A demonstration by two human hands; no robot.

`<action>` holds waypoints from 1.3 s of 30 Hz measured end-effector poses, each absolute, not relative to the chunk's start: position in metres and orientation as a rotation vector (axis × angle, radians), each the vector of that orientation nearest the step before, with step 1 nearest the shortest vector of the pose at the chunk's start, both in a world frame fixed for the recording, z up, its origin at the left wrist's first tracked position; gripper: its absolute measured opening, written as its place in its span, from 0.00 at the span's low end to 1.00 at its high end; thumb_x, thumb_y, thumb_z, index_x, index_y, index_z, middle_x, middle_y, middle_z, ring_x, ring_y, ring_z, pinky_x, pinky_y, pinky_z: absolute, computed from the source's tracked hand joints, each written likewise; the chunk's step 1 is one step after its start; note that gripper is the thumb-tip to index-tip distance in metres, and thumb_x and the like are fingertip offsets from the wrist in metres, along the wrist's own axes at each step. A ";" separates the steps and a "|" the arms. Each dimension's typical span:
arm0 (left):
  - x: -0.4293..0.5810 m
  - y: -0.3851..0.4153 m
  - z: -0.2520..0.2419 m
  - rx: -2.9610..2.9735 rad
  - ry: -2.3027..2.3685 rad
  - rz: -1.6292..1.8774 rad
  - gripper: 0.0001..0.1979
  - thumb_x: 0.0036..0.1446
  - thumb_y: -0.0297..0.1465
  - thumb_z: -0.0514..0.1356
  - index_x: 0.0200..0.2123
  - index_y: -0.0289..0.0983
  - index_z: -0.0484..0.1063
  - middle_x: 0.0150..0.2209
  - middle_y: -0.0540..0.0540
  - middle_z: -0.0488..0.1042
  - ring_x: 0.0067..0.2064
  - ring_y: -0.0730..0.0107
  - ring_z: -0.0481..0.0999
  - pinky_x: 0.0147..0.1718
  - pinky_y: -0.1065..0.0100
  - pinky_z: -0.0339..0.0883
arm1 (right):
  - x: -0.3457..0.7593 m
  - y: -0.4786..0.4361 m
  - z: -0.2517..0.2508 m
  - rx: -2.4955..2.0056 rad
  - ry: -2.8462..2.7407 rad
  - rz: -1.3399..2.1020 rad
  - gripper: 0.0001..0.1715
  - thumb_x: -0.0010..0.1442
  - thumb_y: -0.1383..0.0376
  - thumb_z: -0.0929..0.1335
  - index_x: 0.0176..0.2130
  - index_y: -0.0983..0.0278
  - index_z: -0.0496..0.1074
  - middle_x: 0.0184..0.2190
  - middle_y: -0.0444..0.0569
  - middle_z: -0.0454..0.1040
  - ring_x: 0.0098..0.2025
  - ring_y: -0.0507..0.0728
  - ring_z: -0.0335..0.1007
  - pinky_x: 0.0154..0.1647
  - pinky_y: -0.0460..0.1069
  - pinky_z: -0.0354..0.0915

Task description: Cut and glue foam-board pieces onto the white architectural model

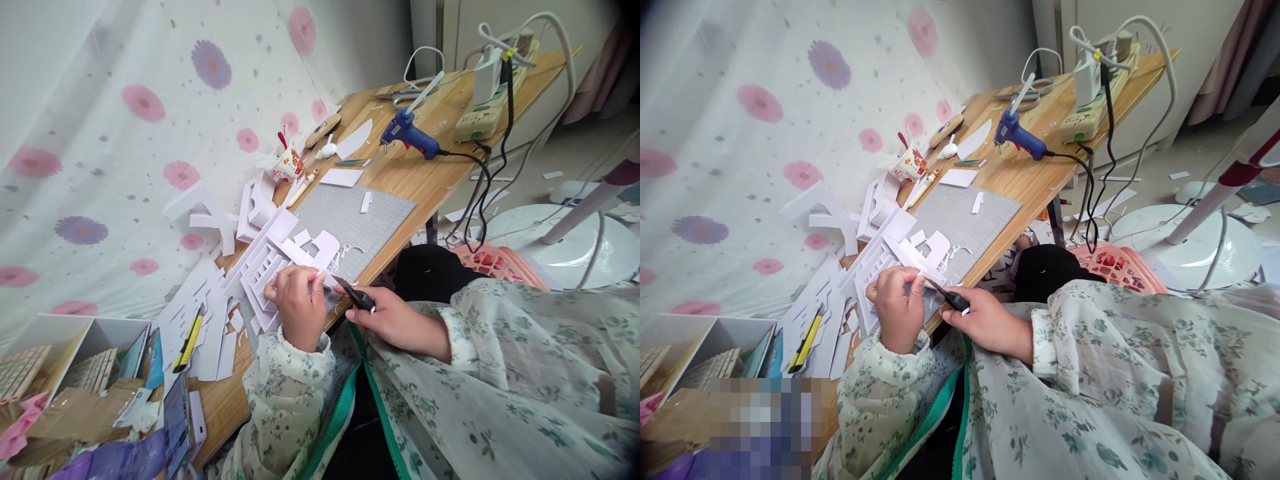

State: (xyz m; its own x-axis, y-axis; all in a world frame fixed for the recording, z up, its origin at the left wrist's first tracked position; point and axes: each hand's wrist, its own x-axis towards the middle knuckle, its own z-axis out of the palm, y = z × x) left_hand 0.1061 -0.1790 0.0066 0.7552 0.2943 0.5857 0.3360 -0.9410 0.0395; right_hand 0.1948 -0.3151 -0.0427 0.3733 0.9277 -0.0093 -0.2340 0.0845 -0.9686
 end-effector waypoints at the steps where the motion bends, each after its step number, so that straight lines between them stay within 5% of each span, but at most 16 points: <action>1: 0.106 -0.179 0.007 -2.879 -0.512 -0.942 0.07 0.63 0.34 0.55 0.32 0.39 0.67 0.35 0.46 0.78 0.43 0.61 0.73 0.47 0.56 0.52 | 0.194 -0.315 -0.043 -1.143 -0.774 1.020 0.27 0.55 0.62 0.66 0.53 0.68 0.70 0.20 0.39 0.62 0.22 0.50 0.55 0.26 0.46 0.58; 24: 0.110 -0.179 0.020 -2.988 -0.618 -0.635 0.04 0.56 0.29 0.61 0.29 0.40 0.69 0.35 0.50 0.78 0.44 0.59 0.70 0.46 0.55 0.53 | 0.188 -0.311 -0.052 -0.900 -0.622 1.246 0.27 0.56 0.61 0.66 0.54 0.67 0.66 0.19 0.39 0.68 0.14 0.46 0.52 0.15 0.43 0.49; 39: 0.110 -0.178 0.022 -3.014 -0.662 -0.593 0.06 0.55 0.28 0.62 0.28 0.39 0.68 0.34 0.51 0.78 0.45 0.59 0.70 0.45 0.56 0.55 | 0.189 -0.315 -0.049 -0.768 -0.472 1.357 0.40 0.51 0.58 0.69 0.58 0.71 0.58 0.18 0.42 0.72 0.14 0.48 0.53 0.16 0.45 0.49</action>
